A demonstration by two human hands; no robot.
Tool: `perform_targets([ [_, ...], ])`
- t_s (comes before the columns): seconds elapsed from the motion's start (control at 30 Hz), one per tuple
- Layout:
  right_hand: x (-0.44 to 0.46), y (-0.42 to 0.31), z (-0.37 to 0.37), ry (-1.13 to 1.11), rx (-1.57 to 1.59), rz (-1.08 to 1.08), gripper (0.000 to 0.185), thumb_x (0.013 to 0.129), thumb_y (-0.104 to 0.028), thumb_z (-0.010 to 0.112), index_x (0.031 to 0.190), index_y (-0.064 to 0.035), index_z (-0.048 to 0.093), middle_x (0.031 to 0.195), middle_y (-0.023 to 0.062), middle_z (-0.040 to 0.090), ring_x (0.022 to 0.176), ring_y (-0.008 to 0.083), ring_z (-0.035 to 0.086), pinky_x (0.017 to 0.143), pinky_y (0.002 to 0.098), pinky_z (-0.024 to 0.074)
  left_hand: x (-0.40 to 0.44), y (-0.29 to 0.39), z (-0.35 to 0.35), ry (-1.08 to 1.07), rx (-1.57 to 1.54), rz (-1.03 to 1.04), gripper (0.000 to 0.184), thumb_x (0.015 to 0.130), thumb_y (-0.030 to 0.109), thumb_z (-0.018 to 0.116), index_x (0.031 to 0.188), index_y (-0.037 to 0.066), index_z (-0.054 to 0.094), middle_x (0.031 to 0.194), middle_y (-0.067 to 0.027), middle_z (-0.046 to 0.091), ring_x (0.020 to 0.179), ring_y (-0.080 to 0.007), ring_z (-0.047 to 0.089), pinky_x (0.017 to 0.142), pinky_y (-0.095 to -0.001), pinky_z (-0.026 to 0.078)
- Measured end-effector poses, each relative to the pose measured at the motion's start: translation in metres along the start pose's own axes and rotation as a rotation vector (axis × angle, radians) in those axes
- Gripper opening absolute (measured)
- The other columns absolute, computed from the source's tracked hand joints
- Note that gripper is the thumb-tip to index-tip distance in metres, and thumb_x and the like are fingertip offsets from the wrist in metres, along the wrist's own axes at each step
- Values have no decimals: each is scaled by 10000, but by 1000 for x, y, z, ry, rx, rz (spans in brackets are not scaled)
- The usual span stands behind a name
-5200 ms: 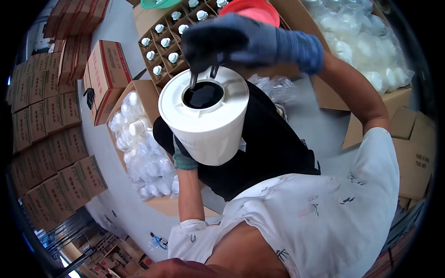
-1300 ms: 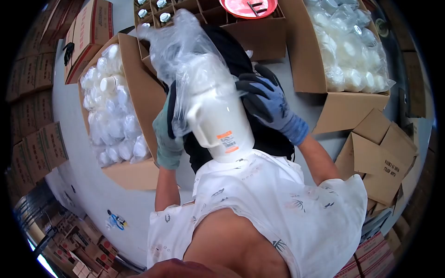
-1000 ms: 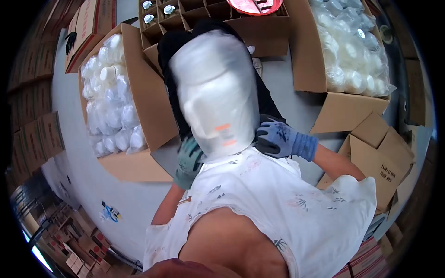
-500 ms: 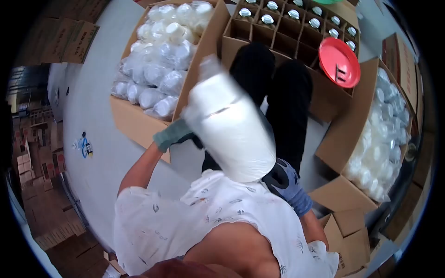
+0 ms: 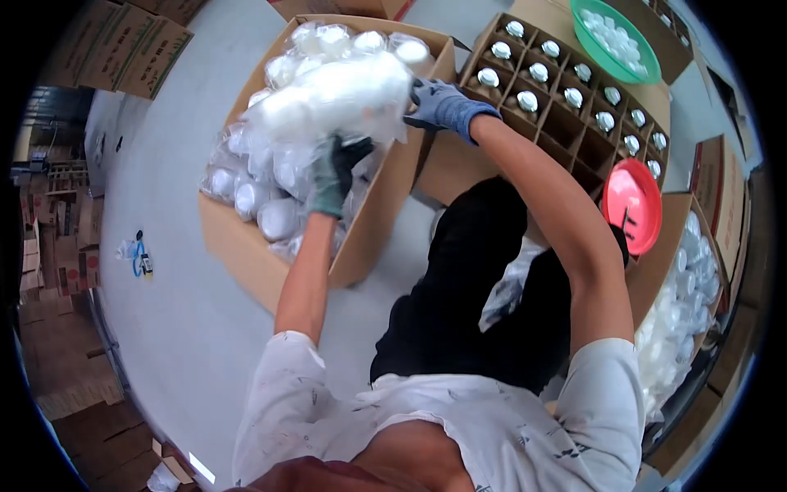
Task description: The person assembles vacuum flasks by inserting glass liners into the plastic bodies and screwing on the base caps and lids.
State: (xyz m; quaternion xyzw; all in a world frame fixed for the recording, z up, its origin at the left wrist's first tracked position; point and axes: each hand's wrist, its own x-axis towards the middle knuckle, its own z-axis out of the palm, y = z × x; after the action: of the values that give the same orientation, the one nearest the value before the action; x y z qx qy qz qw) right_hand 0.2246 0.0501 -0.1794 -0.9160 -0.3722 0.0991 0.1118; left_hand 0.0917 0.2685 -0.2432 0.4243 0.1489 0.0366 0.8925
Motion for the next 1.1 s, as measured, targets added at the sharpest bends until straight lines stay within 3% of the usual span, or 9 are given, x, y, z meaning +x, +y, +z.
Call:
perform_targets([
  [0.07, 16, -9, -41, -452, 44, 266, 610, 812, -451, 601, 1285, -82, 490, 1303, 204, 482, 1227, 378, 437, 1015, 424, 389, 61, -53, -20, 211, 456, 30, 259, 954, 257, 483, 1067, 47, 583, 1015, -148, 663, 873, -334, 634, 881, -422, 490],
  [0.13, 26, 1, -29, -77, 36, 236, 576, 816, -450, 609, 1256, -90, 516, 1299, 194, 490, 1240, 380, 426, 1027, 427, 376, 74, -55, 4, -40, 1932, 446, 334, 933, 298, 510, 1143, 53, 594, 970, -160, 674, 874, -261, 652, 815, -400, 478],
  [0.2, 43, 10, -2, 505, 51, -89, 567, 819, -420, 628, 1314, -174, 499, 1359, 159, 445, 1244, 371, 419, 1044, 459, 353, 96, -79, 8, 54, 1529, 251, 339, 911, 311, 532, 1124, 60, 611, 982, -164, 674, 875, -274, 649, 815, -399, 477],
  [0.4, 92, 0, 58, 36, -219, -134, 360, 826, -461, 576, 1157, -326, 615, 1477, 57, 321, 1341, 325, 300, 984, 565, 340, 144, -113, -31, -222, 1135, 183, 332, 873, 319, 585, 1011, 25, 657, 911, -146, 682, 831, -262, 640, 767, -358, 495],
  [0.53, 93, 11, 83, 85, -116, -247, 242, 809, -332, 608, 1036, -304, 688, 1494, 23, 311, 1363, 310, 286, 1000, 554, 335, 115, 47, 24, -24, 833, -119, 272, 862, 262, 626, 944, 6, 670, 790, -79, 666, 670, -139, 627, 603, -236, 517],
  [0.6, 92, 9, 80, 88, -119, -231, 210, 808, -319, 604, 991, -285, 702, 1498, -1, 307, 1368, 312, 283, 1011, 559, 326, 171, 37, -19, 181, 1049, 175, 243, 863, 235, 605, 976, 28, 666, 799, -81, 668, 672, -168, 629, 612, -280, 526],
  [0.9, 90, 13, 84, 127, -56, -195, 212, 810, -342, 590, 985, -290, 698, 1489, -20, 320, 1375, 288, 274, 1039, 543, 292, 245, -73, -59, 117, 1936, -368, 453, 852, 390, 524, 1120, 44, 642, 1188, -180, 616, 1124, -288, 578, 910, -407, 444],
  [1.0, 89, 12, 84, 113, -72, -205, 238, 813, -364, 580, 1010, -288, 689, 1485, -20, 327, 1379, 290, 267, 1060, 559, 255, 259, -96, -113, 171, 1808, -40, 438, 847, 398, 512, 1030, 36, 679, 1075, -183, 661, 1058, -303, 614, 865, -400, 473],
  [1.1, 80, 15, 74, 63, -130, -222, 252, 824, -380, 588, 1029, -260, 672, 1469, 4, 353, 1366, 309, 279, 1076, 531, 245, 201, -38, -32, 280, 1726, 235, 388, 810, 381, 584, 881, 14, 687, 897, -200, 672, 826, -362, 638, 750, -416, 485],
])
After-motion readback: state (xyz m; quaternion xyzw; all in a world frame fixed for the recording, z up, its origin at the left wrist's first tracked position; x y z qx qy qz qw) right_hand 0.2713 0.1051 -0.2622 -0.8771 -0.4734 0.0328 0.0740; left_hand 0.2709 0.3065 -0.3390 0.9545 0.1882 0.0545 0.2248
